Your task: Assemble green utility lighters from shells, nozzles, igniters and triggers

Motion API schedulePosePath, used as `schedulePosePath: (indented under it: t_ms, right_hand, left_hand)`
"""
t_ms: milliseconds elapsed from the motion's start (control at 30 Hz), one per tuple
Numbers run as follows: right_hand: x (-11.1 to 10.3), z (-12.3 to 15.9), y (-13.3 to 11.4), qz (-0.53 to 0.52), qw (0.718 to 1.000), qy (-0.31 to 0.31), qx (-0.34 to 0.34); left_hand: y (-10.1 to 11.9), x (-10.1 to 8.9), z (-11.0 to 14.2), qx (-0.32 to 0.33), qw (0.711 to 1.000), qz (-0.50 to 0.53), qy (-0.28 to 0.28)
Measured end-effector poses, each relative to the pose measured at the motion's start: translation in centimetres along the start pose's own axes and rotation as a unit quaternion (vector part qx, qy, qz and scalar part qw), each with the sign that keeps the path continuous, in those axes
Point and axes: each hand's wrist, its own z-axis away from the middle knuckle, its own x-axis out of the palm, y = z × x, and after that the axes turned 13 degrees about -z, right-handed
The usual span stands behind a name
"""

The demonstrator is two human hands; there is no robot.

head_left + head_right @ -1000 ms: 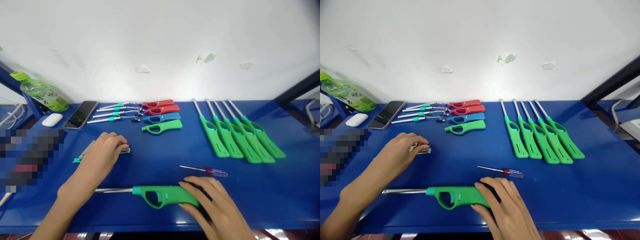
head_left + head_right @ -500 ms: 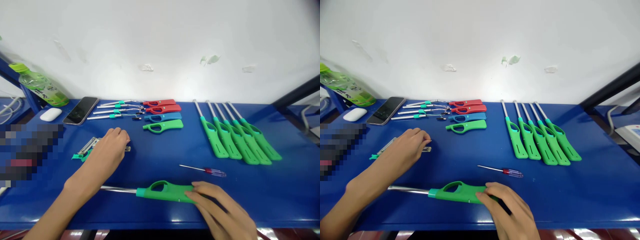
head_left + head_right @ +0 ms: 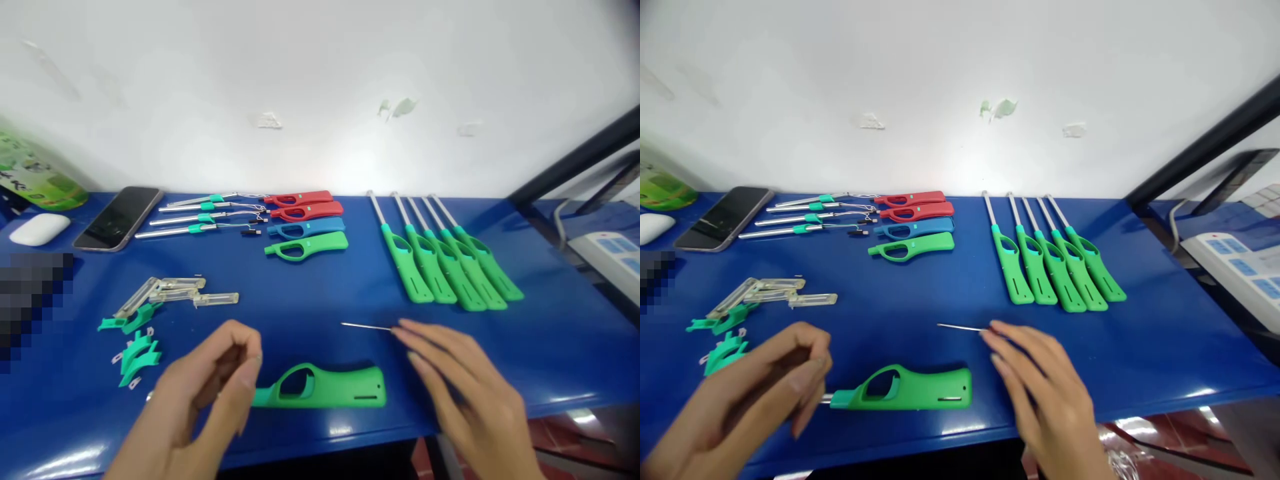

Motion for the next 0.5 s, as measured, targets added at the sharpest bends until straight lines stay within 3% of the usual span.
schedulePosePath:
  t_ms: [200,367,500]
  right_hand:
    - [-0.1,0.3,3.0,0.055,0.996,0.046,0.055]
    - [-0.6,0.5,0.7,-0.019,0.989,0.103,0.107]
    - [-1.6,1.0,-0.4,-0.129,0.942,0.254,0.178]
  left_hand:
    - [1.3,4.2,0.0,-0.027,0.98,0.132,-0.147]
    - [1.8,6.1,0.6,-0.051,0.985,0.137,-0.088]
    - [2.2,5.5,0.1,-0.016,0.987,0.112,-0.118]
